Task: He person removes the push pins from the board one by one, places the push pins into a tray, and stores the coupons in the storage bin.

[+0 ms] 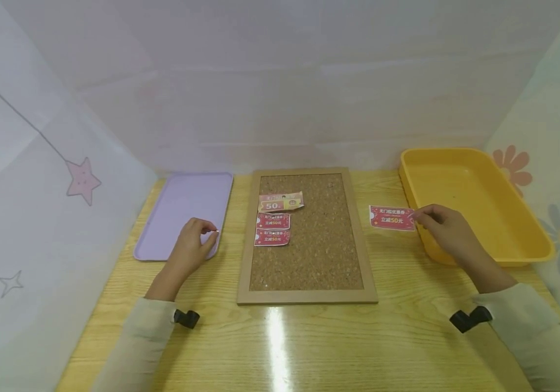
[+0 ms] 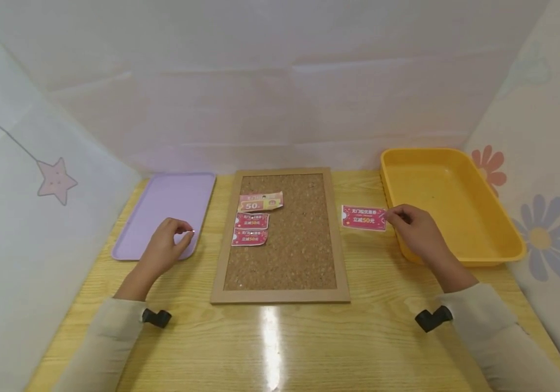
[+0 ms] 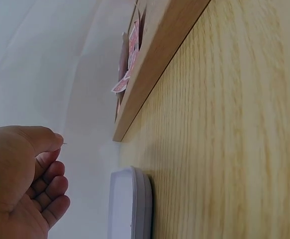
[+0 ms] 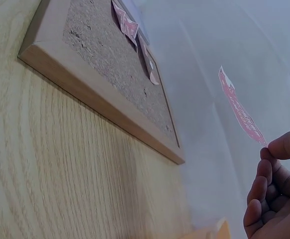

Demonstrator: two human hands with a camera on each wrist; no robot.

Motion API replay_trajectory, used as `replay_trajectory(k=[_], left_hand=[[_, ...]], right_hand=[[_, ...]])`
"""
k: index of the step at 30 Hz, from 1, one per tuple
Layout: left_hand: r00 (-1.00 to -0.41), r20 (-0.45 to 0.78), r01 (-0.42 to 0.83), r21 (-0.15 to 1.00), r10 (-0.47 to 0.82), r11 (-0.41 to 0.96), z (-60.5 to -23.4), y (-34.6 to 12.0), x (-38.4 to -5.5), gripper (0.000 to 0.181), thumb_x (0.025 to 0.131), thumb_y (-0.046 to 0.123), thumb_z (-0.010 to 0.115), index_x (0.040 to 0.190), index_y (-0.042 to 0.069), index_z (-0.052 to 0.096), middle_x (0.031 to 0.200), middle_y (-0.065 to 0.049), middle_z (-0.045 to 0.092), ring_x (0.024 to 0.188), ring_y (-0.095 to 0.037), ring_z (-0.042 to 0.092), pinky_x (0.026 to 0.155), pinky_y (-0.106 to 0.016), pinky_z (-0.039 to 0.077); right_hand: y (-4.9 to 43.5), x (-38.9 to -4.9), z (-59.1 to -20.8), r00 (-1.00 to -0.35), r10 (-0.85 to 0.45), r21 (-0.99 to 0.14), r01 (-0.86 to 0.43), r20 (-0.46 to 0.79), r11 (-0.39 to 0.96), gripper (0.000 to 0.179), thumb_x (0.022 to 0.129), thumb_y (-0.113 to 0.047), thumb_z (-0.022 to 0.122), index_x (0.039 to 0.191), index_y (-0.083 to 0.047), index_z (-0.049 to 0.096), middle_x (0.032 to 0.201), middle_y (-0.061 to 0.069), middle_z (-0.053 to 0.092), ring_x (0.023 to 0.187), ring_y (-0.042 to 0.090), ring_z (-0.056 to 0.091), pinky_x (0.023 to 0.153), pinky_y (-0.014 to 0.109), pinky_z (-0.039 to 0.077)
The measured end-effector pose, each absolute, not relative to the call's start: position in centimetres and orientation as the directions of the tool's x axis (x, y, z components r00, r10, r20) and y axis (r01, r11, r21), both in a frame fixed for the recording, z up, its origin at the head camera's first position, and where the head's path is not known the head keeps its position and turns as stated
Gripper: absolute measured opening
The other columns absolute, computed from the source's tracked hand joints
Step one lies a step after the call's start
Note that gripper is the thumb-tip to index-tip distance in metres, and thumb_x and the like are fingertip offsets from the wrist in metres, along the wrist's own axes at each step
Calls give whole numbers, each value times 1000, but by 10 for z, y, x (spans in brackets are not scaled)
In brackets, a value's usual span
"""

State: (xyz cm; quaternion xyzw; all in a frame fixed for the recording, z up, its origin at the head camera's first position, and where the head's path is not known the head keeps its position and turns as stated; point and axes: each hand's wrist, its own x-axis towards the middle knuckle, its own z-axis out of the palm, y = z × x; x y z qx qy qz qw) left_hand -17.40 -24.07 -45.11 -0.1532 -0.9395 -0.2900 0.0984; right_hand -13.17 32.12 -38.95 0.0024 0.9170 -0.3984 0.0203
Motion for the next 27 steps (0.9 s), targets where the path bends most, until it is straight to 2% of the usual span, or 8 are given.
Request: replay_trajectory(k=[4,7,13,19,27], left_hand=[[-934,285,338,512,215,790,-453,-245,-175,15,95,13,63,101,0,61,98,-16,54,93,-32,51,83,-45,42],[-935,287,333,507,209,795,-453,-247,-177,15,95,13,63,101,0,61,98,-16,54,93,-32,51,82,-45,42],[-938,284,320,499,197,805,-451,-251,-179,16,95,13,63,101,-1,61,97,-17,54,92,-33,51,83,-45,42],[-953,250,278,509,170,815,-451,-256,-181,16,95,12,62,102,-2,61,99,-18,53,94,-33,51,85,-47,43],[-973,183,219,521,143,825,-456,-264,-180,18,96,15,61,103,-2,60,103,-18,52,97,-34,51,86,-48,43]], right_hand=[[327,-132,-390,-998,12,-741,48,-54,670,51,101,-49,43,116,-3,59,104,19,56,80,27,49,58,29,46],[331,-132,-390,-998,23,-752,56,-55,657,51,100,-49,44,115,-3,59,103,19,55,76,27,49,54,28,45],[340,-133,-391,-999,31,-734,50,-40,677,53,101,-48,42,119,-1,58,116,18,56,96,29,47,68,26,45],[352,-133,-393,-995,81,-727,91,-49,680,56,101,-50,40,122,-1,57,109,14,54,91,26,44,68,29,42],[369,-135,-398,-989,133,-724,142,-70,675,59,101,-52,39,125,0,55,113,16,52,98,29,45,73,35,40]])
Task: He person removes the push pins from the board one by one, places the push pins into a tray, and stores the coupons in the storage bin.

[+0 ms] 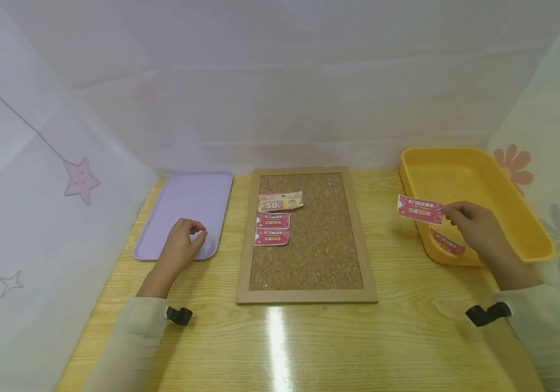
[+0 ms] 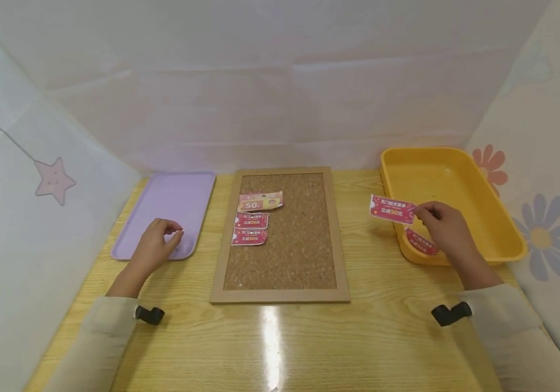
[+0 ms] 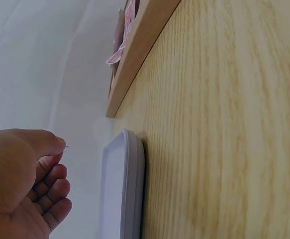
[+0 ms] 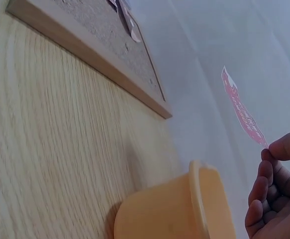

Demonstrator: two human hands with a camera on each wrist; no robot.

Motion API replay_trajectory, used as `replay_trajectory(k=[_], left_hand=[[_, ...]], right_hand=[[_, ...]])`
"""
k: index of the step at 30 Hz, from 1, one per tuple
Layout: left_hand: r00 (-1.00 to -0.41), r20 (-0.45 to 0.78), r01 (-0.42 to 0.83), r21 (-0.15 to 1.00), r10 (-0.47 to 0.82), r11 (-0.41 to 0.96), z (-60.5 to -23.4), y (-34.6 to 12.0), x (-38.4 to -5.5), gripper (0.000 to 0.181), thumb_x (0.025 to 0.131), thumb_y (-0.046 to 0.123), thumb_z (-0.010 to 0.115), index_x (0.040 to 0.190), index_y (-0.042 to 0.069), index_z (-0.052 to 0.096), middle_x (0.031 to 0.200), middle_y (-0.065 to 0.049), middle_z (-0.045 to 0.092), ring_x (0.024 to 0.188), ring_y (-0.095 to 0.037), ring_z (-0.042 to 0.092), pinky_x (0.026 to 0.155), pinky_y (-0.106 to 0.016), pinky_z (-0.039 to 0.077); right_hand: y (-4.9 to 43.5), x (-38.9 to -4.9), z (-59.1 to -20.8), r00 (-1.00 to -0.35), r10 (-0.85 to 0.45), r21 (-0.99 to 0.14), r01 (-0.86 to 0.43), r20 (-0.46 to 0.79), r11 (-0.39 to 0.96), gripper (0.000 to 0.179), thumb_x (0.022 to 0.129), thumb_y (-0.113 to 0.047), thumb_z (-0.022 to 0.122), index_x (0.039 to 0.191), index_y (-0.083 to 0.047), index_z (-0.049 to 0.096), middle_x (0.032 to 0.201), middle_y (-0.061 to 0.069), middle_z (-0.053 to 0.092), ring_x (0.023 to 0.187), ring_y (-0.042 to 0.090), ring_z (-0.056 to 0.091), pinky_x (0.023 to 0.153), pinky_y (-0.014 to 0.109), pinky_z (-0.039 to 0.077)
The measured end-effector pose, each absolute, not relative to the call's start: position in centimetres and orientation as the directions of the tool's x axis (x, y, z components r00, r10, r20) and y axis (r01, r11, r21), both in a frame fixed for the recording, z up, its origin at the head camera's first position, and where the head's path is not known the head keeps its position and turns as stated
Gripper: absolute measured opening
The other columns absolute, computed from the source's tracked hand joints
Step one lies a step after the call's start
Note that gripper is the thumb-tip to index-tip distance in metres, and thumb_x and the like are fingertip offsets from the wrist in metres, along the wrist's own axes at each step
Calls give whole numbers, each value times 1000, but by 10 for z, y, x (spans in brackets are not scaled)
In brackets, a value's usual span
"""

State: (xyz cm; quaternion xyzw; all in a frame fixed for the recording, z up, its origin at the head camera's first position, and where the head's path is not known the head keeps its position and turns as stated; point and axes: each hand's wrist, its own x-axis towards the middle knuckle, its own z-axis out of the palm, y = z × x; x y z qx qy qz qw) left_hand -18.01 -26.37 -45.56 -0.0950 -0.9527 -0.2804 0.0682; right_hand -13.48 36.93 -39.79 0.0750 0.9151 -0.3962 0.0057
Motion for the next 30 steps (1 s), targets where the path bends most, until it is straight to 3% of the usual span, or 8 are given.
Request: replay_trajectory(k=[17,25,30], left_hand=[[-985,129,163,497,113,853,-460,-273,-177,19,97,16,58,104,-2,61,103,-20,53,98,-37,52,85,-49,44],[-987,118,154,495,109,855,-461,-276,-176,20,97,14,58,104,-4,60,103,-20,53,98,-36,51,86,-49,44],[-989,111,144,488,102,861,-464,-278,-176,20,96,14,58,104,-4,60,102,-20,53,96,-35,51,86,-49,44]], right_hand=[[400,-127,-402,-977,194,-696,198,-86,690,66,100,-54,37,130,3,51,119,23,51,98,31,45,71,37,39],[412,-124,-407,-966,227,-695,248,-124,674,70,100,-55,36,133,5,48,127,27,47,104,36,44,75,45,42],[418,-122,-408,-962,241,-680,261,-126,685,70,100,-55,37,133,7,48,127,28,46,103,38,44,71,42,43]])
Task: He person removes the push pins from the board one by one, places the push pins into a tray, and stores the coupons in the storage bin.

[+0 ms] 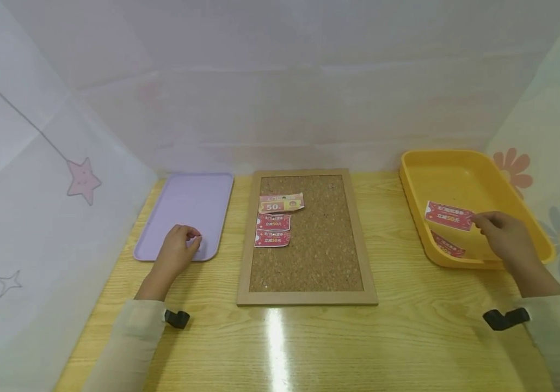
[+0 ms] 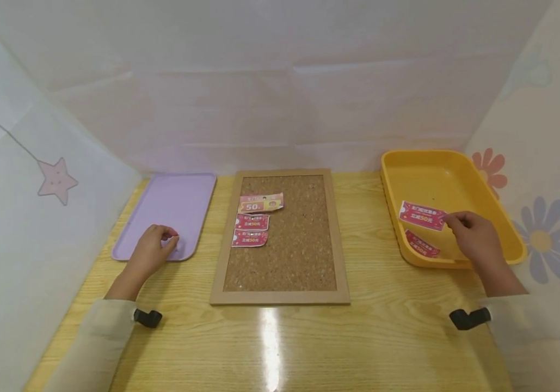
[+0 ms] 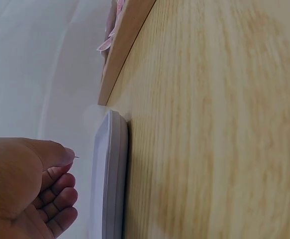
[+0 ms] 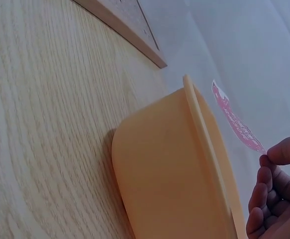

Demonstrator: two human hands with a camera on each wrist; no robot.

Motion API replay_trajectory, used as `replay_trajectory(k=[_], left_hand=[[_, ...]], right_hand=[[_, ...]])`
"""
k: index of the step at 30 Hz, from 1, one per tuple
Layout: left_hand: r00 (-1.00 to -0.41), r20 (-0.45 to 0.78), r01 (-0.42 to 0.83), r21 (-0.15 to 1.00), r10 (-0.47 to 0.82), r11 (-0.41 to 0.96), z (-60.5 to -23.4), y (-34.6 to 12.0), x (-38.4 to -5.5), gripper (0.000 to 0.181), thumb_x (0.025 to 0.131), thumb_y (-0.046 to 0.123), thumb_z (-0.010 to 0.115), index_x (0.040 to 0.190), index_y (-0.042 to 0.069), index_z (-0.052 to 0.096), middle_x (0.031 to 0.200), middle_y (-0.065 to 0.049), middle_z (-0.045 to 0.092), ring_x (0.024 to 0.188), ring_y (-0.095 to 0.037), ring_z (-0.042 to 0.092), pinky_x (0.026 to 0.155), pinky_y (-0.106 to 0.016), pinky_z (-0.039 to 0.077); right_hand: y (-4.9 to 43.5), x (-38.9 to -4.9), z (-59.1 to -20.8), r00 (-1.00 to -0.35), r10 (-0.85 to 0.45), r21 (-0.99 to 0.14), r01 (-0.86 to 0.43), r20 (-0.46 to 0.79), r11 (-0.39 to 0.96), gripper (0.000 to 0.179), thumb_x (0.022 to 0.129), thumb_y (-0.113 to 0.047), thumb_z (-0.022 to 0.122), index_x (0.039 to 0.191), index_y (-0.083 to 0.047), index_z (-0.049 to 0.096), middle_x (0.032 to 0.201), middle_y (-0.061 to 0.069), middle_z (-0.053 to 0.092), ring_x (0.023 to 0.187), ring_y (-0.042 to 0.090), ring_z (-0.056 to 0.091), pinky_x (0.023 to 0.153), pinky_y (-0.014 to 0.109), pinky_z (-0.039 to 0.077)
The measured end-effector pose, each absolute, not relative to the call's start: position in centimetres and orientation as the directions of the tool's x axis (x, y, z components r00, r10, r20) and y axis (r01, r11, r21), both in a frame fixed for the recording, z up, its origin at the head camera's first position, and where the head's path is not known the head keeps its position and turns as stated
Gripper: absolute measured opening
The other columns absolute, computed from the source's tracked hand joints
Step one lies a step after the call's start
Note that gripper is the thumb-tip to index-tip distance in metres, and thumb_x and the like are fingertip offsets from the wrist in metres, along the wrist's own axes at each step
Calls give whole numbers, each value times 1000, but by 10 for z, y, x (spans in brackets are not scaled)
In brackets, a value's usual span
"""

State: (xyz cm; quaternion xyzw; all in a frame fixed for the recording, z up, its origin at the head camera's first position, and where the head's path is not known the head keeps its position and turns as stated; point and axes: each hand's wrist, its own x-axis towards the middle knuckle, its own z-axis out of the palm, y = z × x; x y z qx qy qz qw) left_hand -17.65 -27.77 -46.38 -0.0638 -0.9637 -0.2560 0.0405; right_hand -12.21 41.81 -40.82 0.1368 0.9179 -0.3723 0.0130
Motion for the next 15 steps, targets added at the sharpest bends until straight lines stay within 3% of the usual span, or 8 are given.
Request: replay_trajectory(k=[15], left_hand=[[-991,92,126,485,92,865,-470,-282,-175,19,95,14,60,102,-4,61,101,-20,53,95,-34,51,84,-49,44]], right_hand=[[431,-117,-419,-958,255,-653,276,-130,706,70,100,-54,38,129,9,48,124,31,47,99,39,46,64,36,44]])
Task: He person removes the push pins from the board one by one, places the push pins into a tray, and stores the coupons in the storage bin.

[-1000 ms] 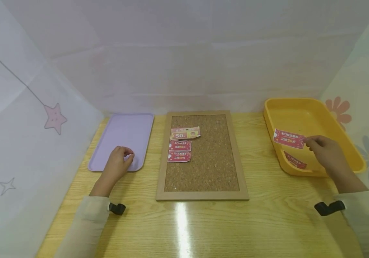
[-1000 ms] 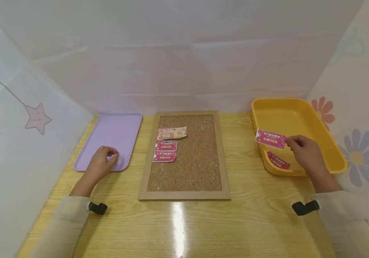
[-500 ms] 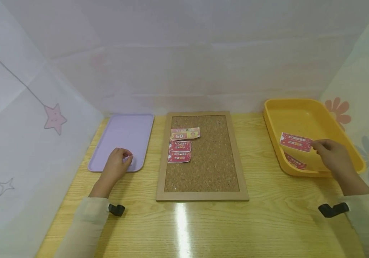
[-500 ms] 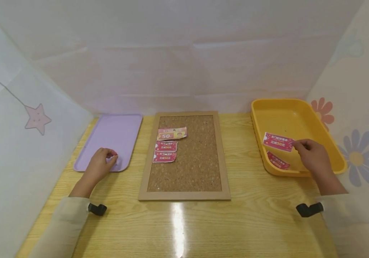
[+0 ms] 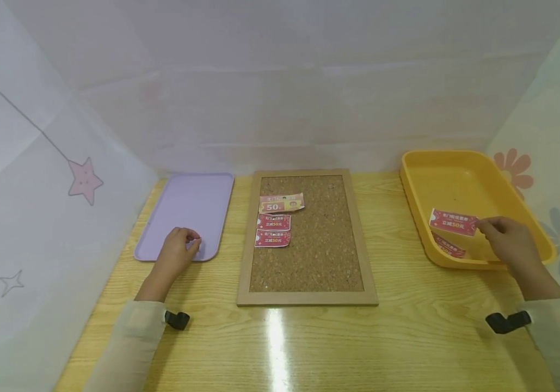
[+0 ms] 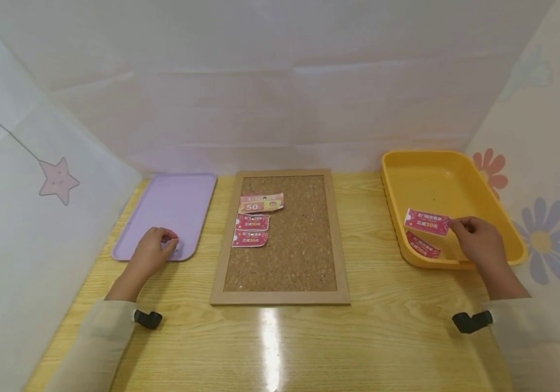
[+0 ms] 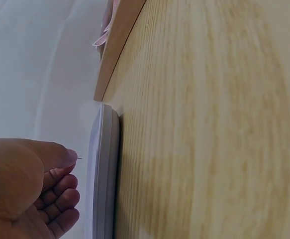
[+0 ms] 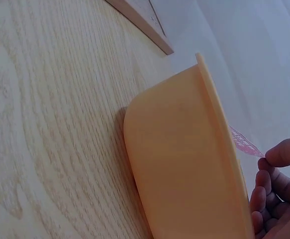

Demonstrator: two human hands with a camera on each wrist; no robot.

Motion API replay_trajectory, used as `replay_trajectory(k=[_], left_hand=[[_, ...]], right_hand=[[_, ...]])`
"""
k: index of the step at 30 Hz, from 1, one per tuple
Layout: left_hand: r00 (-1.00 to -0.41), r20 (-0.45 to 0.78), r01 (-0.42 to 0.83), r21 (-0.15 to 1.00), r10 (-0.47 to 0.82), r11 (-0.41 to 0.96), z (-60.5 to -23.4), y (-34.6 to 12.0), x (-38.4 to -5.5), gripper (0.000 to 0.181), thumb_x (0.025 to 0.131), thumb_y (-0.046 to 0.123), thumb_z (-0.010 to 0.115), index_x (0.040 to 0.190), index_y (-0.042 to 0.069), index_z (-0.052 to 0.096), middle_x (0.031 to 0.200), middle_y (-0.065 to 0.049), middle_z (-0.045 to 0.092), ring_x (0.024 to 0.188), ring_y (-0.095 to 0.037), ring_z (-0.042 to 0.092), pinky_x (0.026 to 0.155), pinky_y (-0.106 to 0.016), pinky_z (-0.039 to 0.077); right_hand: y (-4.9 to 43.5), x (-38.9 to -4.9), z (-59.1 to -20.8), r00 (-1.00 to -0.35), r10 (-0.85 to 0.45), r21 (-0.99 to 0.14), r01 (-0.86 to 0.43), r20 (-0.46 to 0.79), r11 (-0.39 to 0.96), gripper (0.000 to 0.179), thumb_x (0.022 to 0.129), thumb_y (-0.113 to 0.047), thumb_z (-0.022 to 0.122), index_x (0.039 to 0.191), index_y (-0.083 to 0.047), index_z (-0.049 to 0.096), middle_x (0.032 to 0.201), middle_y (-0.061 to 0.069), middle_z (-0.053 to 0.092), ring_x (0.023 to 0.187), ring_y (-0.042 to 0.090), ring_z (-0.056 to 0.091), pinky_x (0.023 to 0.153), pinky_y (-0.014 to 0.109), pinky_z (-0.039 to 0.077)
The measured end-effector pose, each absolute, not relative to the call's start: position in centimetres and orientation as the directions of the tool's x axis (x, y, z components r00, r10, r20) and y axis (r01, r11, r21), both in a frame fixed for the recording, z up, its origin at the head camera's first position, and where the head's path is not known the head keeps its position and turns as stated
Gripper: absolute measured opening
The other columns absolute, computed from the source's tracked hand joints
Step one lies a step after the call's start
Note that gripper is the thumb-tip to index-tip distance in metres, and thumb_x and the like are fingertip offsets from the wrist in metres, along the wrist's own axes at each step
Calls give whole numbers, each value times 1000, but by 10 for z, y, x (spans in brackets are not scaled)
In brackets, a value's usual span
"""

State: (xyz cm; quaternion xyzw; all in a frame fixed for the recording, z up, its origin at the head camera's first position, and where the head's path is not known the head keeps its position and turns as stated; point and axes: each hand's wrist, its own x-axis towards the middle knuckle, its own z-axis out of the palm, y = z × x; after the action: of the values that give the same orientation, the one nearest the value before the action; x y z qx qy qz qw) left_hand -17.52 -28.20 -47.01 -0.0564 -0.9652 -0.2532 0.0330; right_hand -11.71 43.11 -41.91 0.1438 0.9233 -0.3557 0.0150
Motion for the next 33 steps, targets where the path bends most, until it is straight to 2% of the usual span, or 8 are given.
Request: replay_trajectory(k=[7,19,27,33], left_hand=[[-992,87,120,480,89,869,-474,-283,-175,18,95,14,60,101,-3,61,99,-19,54,93,-32,52,83,-47,44],[-992,83,123,490,94,863,-474,-282,-175,15,94,12,61,99,-1,62,101,-20,54,95,-34,52,85,-48,44],[-991,89,133,477,103,869,-474,-284,-174,17,95,13,60,102,-2,62,101,-20,54,96,-34,53,86,-49,44],[-991,75,134,494,111,859,-468,-279,-173,20,96,17,60,108,0,61,106,-17,52,100,-33,52,87,-49,45]], right_hand=[[434,-115,-421,-965,240,-629,251,-104,736,66,101,-51,39,125,9,51,123,31,49,93,37,46,59,32,44],[433,-114,-422,-968,214,-633,247,-130,734,70,99,-54,40,130,9,47,131,35,45,106,48,46,72,50,45],[419,-118,-416,-973,218,-623,216,-74,752,68,99,-54,41,129,7,50,127,31,49,102,41,47,68,39,42],[397,-123,-407,-977,214,-672,173,-23,720,62,98,-52,45,126,2,55,121,21,54,96,27,49,67,30,41]])
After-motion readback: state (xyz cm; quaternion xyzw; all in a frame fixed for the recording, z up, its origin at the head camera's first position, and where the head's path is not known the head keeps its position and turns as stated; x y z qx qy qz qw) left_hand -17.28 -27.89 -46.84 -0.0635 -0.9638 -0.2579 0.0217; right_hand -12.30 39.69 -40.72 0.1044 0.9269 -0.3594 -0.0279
